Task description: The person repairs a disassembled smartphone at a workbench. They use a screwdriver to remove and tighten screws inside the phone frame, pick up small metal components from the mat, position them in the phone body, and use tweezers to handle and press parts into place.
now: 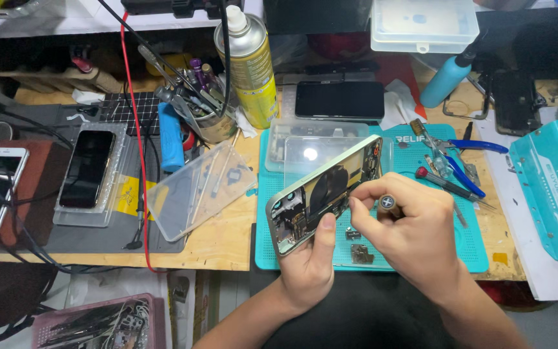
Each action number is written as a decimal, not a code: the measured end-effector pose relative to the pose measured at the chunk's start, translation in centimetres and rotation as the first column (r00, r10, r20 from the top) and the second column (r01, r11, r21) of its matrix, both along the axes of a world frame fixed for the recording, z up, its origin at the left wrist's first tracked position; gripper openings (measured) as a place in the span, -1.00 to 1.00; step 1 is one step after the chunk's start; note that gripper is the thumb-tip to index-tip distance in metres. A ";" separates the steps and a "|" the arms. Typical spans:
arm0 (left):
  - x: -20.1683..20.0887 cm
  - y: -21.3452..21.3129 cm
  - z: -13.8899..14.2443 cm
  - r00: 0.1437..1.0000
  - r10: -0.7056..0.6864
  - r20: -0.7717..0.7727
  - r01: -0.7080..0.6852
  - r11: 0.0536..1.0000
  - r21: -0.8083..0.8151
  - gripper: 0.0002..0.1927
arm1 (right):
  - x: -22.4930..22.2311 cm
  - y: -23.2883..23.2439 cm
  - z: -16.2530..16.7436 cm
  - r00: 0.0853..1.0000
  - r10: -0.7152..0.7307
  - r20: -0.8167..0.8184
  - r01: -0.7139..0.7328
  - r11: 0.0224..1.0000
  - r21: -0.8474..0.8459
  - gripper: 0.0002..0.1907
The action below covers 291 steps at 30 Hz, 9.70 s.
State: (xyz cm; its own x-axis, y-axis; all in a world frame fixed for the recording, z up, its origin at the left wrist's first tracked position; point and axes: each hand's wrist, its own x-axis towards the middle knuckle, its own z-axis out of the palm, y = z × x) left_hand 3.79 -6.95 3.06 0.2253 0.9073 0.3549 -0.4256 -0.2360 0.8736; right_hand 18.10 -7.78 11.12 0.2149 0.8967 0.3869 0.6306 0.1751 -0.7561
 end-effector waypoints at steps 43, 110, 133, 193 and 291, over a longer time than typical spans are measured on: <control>-0.6 2.1 1.4 0.944 -0.036 0.328 0.121 0.963 -0.242 -0.67 | 2.1 -1.6 2.0 0.995 0.096 -0.037 -0.090 0.987 0.130 -0.85; -1.5 2.1 2.0 0.986 -0.003 0.166 0.029 0.988 -0.154 -0.76 | 3.2 -1.4 1.6 0.968 0.252 0.023 -0.249 0.966 -0.070 -0.78; -1.5 1.7 1.5 0.994 0.057 0.088 -0.047 0.993 -0.104 -0.82 | 2.5 -1.7 1.5 0.966 0.249 0.061 -0.248 0.968 -0.024 -0.78; -1.7 1.5 0.2 0.999 0.040 -0.008 -0.041 0.997 -0.059 -0.79 | 1.5 -1.3 0.8 0.980 0.199 0.002 -0.199 0.979 -0.051 -0.61; 1.4 3.9 0.3 0.972 -0.028 0.234 0.181 0.726 -0.664 -0.87 | 1.3 -0.9 -2.4 0.981 0.108 0.164 -0.113 0.993 0.023 -0.80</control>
State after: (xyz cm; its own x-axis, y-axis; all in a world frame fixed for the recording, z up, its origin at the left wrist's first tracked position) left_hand 5.20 -3.09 3.40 0.3293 0.8961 -0.2976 -0.5881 0.4413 0.6779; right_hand 19.36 -8.69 8.70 0.0472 0.8978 0.4378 0.7201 0.2731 -0.6379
